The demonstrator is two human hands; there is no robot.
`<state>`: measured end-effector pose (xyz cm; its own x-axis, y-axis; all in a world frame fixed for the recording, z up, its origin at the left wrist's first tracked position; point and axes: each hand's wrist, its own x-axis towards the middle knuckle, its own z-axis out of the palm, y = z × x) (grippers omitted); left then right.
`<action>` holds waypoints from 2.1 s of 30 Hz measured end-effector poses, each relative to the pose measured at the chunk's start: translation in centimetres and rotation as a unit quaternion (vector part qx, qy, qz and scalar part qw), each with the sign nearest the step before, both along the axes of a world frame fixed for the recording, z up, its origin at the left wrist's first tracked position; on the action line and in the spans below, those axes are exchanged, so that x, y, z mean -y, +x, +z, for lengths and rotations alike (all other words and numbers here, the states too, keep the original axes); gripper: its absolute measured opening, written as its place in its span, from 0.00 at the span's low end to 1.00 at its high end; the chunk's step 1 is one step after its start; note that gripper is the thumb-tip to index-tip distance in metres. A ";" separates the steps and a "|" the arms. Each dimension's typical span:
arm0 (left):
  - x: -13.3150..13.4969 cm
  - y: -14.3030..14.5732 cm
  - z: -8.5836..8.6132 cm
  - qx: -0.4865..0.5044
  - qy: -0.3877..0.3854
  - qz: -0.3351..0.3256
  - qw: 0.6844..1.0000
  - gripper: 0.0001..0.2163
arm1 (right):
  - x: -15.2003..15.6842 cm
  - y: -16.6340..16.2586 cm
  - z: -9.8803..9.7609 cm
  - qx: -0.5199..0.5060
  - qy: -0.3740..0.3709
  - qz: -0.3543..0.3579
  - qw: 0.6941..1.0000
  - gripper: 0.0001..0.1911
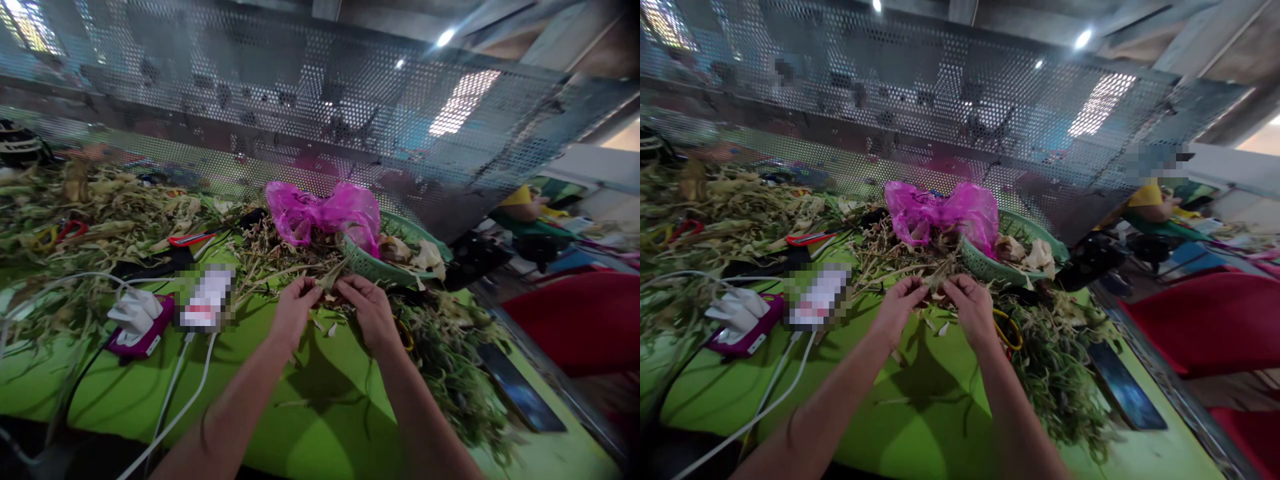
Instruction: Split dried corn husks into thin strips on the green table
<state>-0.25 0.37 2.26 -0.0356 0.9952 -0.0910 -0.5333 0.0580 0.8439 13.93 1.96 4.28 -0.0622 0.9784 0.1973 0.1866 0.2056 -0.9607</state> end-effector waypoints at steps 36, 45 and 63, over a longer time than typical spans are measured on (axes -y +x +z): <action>-0.2 -1.4 -0.3 0.083 -0.016 -0.014 0.996 0.13 | 5.9 8.5 2.5 0.012 -0.196 0.014 0.980 0.22; -0.5 -1.1 -0.4 0.110 -0.029 -0.020 0.993 0.16 | 6.6 7.5 3.5 0.200 -0.112 0.180 0.957 0.32; 0.2 -0.9 0.3 0.046 -0.011 -0.092 0.995 0.20 | 5.8 4.1 4.3 0.245 -0.081 0.190 0.947 0.29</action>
